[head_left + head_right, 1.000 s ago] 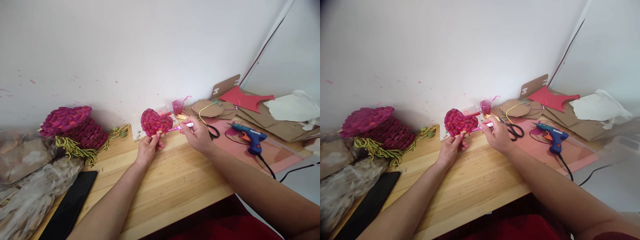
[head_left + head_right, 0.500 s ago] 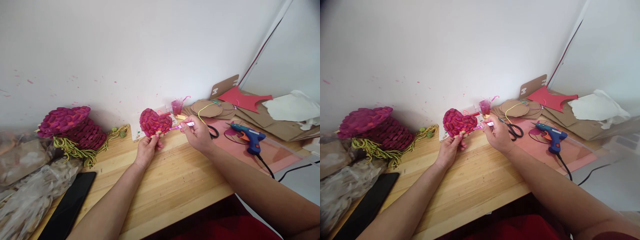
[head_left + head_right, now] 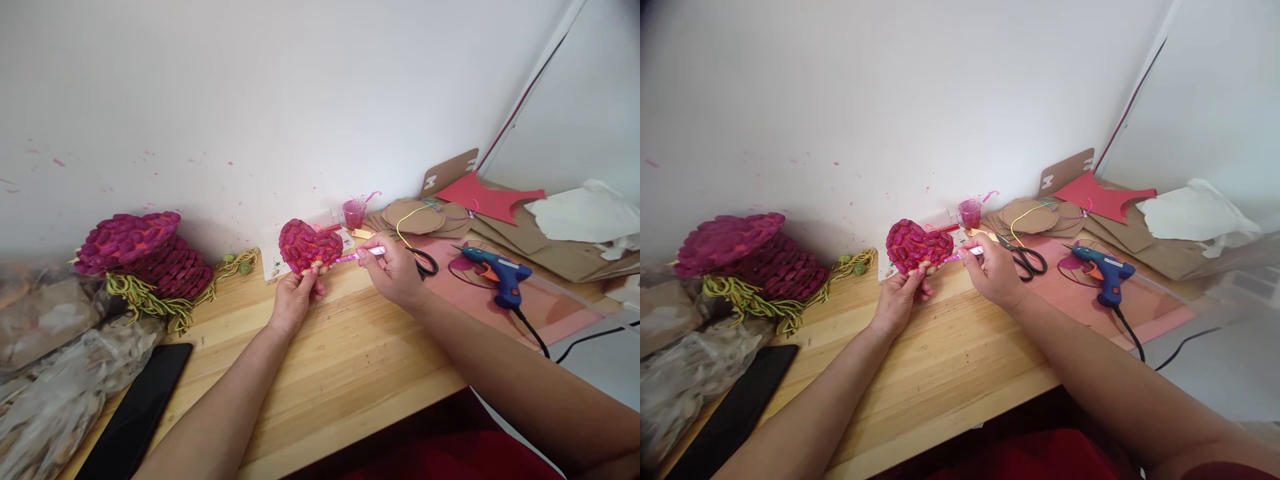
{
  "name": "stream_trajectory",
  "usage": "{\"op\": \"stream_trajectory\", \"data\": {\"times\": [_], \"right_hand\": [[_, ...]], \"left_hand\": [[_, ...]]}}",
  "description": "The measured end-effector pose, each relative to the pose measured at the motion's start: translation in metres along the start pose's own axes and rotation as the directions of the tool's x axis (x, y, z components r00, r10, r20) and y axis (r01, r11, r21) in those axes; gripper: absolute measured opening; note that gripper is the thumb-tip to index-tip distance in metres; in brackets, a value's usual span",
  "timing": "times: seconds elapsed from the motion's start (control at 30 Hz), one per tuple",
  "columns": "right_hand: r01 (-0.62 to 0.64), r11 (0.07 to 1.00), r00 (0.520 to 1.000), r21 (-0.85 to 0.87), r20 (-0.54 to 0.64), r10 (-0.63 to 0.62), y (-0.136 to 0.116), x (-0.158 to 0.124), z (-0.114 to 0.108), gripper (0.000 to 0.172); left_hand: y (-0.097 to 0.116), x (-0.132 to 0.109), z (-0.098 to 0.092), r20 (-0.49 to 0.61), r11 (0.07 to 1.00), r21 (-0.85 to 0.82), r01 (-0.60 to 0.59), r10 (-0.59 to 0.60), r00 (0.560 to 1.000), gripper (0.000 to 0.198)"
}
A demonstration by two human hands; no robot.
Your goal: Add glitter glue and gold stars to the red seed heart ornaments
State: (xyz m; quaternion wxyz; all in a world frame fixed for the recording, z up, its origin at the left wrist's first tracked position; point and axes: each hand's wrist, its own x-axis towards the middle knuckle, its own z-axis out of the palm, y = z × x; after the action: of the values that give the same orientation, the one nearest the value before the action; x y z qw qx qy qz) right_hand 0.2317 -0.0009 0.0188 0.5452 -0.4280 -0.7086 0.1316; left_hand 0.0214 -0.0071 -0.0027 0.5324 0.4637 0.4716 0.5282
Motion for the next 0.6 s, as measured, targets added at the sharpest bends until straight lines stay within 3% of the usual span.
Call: {"op": "stream_trajectory", "data": {"times": [0.1,0.27,0.47,0.6], "right_hand": [[0.011,1.0,0.999,-0.008,-0.032,-0.011,-0.003,0.0,0.0,0.011],[0.143,0.99,0.989,0.015,0.033,-0.144,-0.011,-0.001,0.001,0.008],[0.131,0.989,0.991,-0.069,-0.02,-0.133,-0.008,0.0,-0.001,0.007],[0.192,0.981,0.981,-0.041,0.009,-0.192,-0.011,-0.001,0.001,0.006]], "left_hand": [[0.0,-0.001,0.0,-0.008,1.0,-0.012,0.015,-0.015,1.0,0.052],[0.002,-0.001,0.0,0.019,0.998,-0.058,0.031,-0.03,0.999,0.049],[0.005,-0.002,-0.001,-0.001,0.996,-0.08,0.049,-0.049,0.999,0.049],[0.004,-0.002,0.0,0.001,0.997,-0.053,0.047,-0.047,0.999,0.05]]}}
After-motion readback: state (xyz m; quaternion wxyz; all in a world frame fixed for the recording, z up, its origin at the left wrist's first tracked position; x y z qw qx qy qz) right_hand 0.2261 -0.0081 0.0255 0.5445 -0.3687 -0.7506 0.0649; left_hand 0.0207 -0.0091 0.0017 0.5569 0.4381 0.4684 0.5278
